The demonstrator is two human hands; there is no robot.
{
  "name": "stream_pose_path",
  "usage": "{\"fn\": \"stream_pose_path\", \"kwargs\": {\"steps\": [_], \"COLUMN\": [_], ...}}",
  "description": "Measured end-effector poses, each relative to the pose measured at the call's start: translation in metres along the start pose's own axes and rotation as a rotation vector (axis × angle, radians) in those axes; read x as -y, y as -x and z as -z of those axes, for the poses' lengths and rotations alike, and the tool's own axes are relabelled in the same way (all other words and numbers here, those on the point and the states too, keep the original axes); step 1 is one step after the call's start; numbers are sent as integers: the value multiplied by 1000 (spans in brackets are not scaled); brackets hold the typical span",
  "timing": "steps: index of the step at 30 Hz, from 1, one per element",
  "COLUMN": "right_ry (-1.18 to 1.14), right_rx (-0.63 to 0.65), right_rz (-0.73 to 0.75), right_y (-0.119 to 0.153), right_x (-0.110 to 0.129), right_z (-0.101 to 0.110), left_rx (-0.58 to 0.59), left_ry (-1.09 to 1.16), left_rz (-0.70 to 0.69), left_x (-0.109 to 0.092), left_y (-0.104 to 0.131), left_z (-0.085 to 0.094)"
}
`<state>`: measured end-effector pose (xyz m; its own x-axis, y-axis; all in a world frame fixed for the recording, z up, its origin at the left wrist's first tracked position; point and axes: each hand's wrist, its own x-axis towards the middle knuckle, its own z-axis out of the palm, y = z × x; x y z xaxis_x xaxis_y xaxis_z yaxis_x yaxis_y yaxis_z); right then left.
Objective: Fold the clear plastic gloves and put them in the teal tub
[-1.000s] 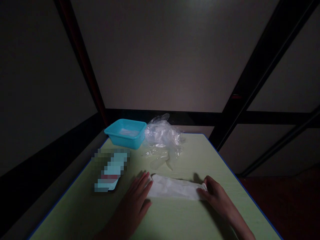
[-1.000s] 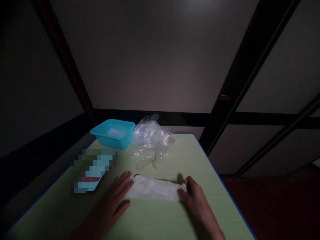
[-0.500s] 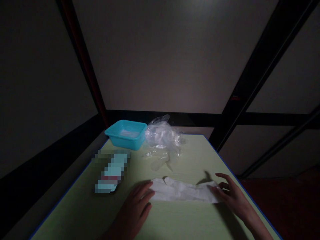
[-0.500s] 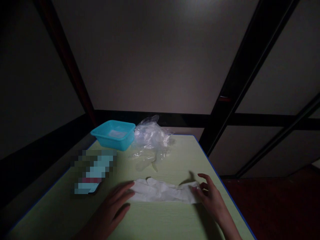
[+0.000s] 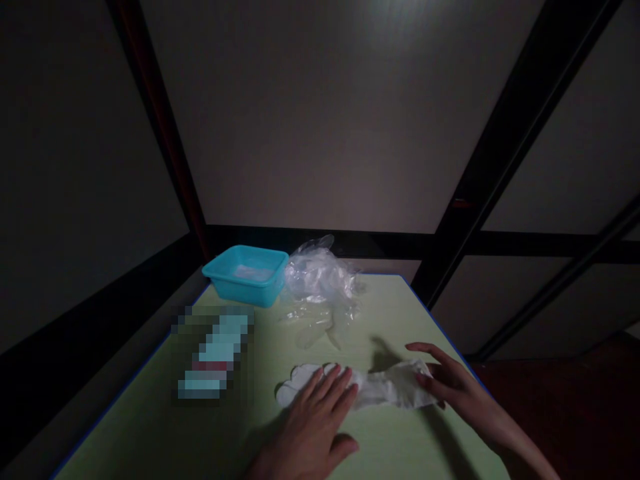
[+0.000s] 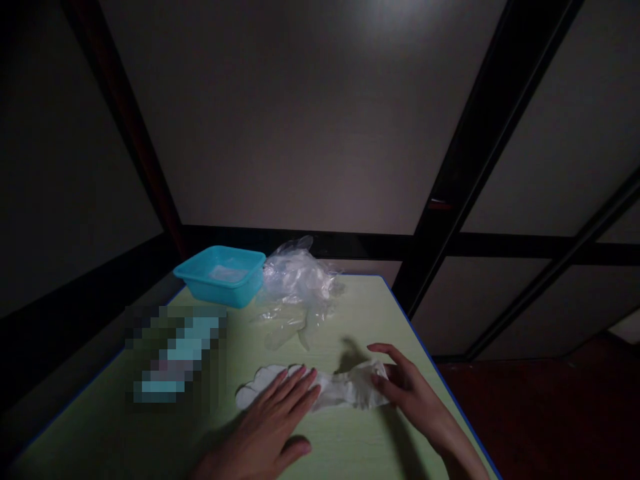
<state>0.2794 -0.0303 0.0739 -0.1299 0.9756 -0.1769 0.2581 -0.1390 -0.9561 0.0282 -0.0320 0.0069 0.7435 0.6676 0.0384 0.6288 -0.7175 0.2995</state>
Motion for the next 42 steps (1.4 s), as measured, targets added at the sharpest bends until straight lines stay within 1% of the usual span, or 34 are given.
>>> {"fn": "stream_pose_path", "kwargs": {"steps": [3, 5, 8, 12, 14, 16, 19, 22, 25, 29, 31, 33, 35, 37, 38, 40, 42], "right_ry": [-183, -281, -349, -386, -370, -328, -284, -241, -199, -151, -144, -145, -95, 118, 257, 492, 689], "right_rx": [79, 188, 370, 554, 589, 602, 601, 608, 642, 747, 773, 716, 572, 436, 398, 371, 380], "right_rz": [73, 106, 124, 96, 91, 83, 67, 66, 83, 109, 170, 280, 391, 480, 534, 641, 724], "right_y": [-11, -24, -43, -67, -76, -84, -91, -93, -92, -91, -90, -87, -79, -67, -59, -45, -32], "right_x": [20, 29, 33, 25, 17, 8, -3, -8, -8, -5, -1, 4, 11, 17, 18, 16, 8], "right_z": [-23, -45, -78, -115, -129, -139, -149, -151, -151, -149, -143, -133, -116, -97, -88, -73, -65], "left_rx": [-23, -34, -18, 36, 59, 55, 33, 14, -8, 25, 38, 36, 37, 30, 15, -67, -207], "left_ry": [18, 32, 40, 66, 86, 104, 116, 126, 130, 140, 121, 91, 67, 51, 46, 54, 66], "left_rz": [-2, 8, 83, 184, 204, 209, 231, 243, 253, 253, 246, 241, 226, 177, 130, 28, 27], "left_x": [-2, -5, -12, -21, -24, -25, -25, -24, -25, -28, -28, -27, -23, -15, -10, 0, 8], "left_y": [1, 0, 1, 6, 9, 11, 13, 14, 15, 14, 13, 15, 22, 35, 43, 59, 70], "left_z": [3, 7, 13, 14, 12, 10, 5, 2, 3, 8, 9, 10, 9, 9, 10, 11, 13]}}
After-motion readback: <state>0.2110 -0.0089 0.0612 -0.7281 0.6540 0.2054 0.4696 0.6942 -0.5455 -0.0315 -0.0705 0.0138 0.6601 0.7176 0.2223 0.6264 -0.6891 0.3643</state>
